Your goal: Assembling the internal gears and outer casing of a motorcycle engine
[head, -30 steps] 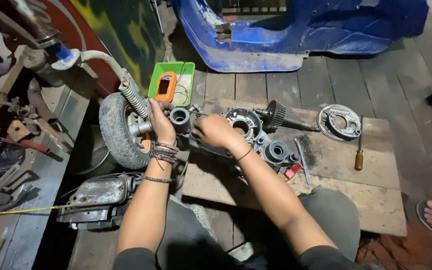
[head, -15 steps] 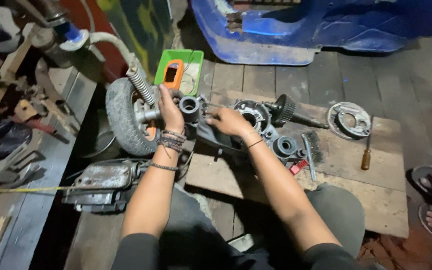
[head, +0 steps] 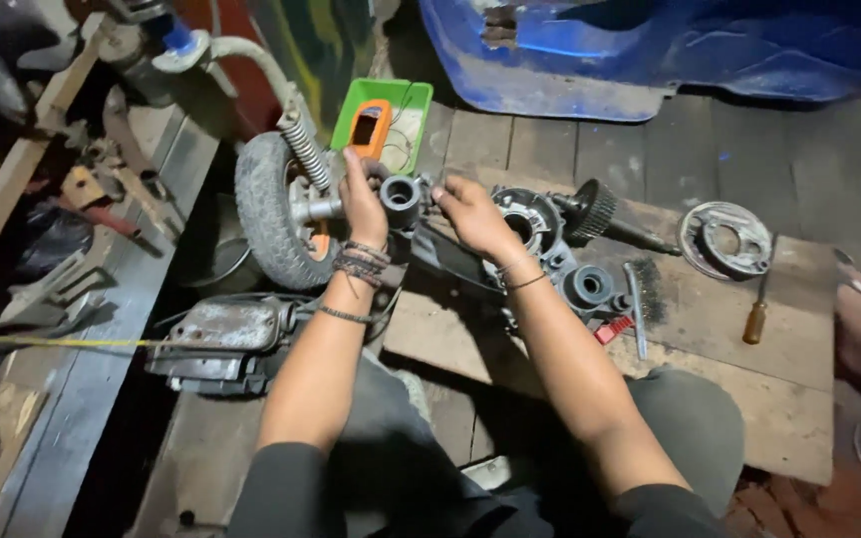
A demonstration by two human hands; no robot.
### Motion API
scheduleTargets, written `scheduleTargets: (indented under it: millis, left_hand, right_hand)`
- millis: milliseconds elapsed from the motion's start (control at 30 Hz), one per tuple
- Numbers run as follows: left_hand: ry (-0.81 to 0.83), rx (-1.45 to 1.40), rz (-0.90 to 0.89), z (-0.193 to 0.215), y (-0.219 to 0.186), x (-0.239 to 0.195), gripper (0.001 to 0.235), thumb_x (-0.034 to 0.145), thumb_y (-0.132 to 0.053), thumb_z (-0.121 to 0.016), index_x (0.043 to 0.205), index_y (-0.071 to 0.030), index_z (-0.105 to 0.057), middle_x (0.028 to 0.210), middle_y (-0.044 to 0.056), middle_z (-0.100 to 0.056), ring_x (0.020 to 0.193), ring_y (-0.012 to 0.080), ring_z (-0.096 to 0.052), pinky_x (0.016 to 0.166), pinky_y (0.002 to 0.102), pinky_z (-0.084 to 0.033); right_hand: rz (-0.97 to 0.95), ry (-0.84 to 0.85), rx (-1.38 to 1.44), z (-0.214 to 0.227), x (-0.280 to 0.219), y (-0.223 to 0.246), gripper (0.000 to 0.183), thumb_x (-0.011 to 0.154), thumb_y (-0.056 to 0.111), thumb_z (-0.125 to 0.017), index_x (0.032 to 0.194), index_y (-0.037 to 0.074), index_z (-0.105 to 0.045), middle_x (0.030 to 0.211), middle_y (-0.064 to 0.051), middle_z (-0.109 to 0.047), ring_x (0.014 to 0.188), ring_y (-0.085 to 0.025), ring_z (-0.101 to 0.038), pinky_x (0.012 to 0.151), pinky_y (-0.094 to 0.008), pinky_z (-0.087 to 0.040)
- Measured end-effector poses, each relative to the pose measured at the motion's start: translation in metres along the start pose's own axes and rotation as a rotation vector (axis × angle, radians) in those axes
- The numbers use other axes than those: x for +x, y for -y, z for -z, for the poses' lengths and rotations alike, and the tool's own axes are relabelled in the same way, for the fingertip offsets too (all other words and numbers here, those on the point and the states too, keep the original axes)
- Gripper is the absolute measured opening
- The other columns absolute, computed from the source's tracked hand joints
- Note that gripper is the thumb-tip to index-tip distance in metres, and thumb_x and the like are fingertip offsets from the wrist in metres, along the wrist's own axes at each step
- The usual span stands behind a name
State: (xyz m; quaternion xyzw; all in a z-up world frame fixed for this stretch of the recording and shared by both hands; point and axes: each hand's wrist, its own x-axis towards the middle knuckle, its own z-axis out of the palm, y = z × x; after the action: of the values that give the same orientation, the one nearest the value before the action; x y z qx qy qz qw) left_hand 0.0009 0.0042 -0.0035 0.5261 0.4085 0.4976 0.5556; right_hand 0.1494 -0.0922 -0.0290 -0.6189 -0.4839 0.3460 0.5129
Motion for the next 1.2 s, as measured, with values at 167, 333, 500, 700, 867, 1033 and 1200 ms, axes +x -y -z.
scheduleTargets:
  millis: [167,333,500,700,867,1033,1200]
  left_hand:
    - [0.013,0.026,0.001,0.0,0.003,0.002,0.071,0.102,-0.065,-0.031,0.069,-0.013,-0.067,0.063,-0.001,-0.054,0.064,0.0097,-0.051,0.061,0.017,-0.041]
    - [0.026,0.034,-0.019,0.004,0.004,0.002,0.073,0.104,-0.064,-0.031,0.069,-0.01,-0.067,0.062,0.002,-0.052,0.061,0.0114,-0.051,0.059,0.018,-0.041]
    - [0.006,-0.021,0.013,0.007,0.008,0.004,0.071,0.104,-0.061,-0.032,0.069,-0.01,-0.067,0.055,-0.001,-0.049,0.052,0.0077,-0.05,0.052,0.014,-0.038]
    - [-0.003,-0.028,-0.013,0.005,0.013,0.008,0.07,0.104,-0.061,-0.035,0.069,-0.009,-0.067,0.057,-0.001,-0.049,0.053,0.007,-0.049,0.052,0.014,-0.038]
    - [-0.002,-0.038,-0.026,0.005,0.014,0.008,0.071,0.105,-0.06,-0.033,0.069,-0.009,-0.067,0.056,0.001,-0.051,0.051,0.0071,-0.048,0.051,0.014,-0.037]
    - [0.007,-0.006,-0.039,0.005,0.012,0.006,0.07,0.106,-0.058,-0.032,0.069,-0.01,-0.067,0.058,0.0,-0.05,0.053,0.0067,-0.048,0.051,0.014,-0.038]
    - [0.01,-0.019,-0.02,0.004,0.004,0.001,0.071,0.106,-0.059,-0.034,0.07,-0.009,-0.069,0.057,0.001,-0.051,0.051,0.0074,-0.048,0.051,0.014,-0.037]
  right_hand:
    - [-0.075,0.077,-0.182,0.0,-0.011,0.002,0.028,0.1,0.024,-0.061,0.096,-0.003,-0.069,0.084,-0.022,-0.066,0.09,-0.038,-0.061,0.085,-0.048,-0.048]
    - [-0.2,0.277,-0.461,0.01,-0.016,0.0,0.039,0.098,0.036,-0.059,0.109,0.002,-0.074,0.104,-0.031,-0.072,0.111,-0.053,-0.064,0.097,-0.059,-0.049]
    - [-0.24,0.184,-0.943,0.006,-0.01,-0.012,0.031,0.081,0.032,-0.062,0.08,0.006,-0.079,0.077,-0.019,-0.074,0.084,-0.042,-0.075,0.077,-0.051,-0.059]
    - [0.061,0.028,-0.658,-0.017,-0.023,0.051,0.026,0.097,0.025,-0.057,0.091,0.004,-0.071,0.078,-0.022,-0.072,0.081,-0.046,-0.073,0.07,-0.053,-0.059]
    - [0.046,-0.102,0.001,-0.003,-0.005,0.007,0.025,0.102,0.025,-0.058,0.087,0.006,-0.063,0.068,-0.006,-0.057,0.077,-0.018,-0.057,0.075,-0.035,-0.049]
    - [-0.093,0.123,-0.444,-0.004,-0.025,0.03,0.036,0.097,0.028,-0.059,0.096,-0.006,-0.071,0.095,-0.035,-0.071,0.101,-0.056,-0.065,0.087,-0.063,-0.051]
    - [-0.279,0.23,-1.003,0.023,-0.01,0.01,0.038,0.083,0.038,-0.071,0.097,0.004,-0.079,0.095,-0.022,-0.077,0.096,-0.043,-0.074,0.084,-0.054,-0.058]
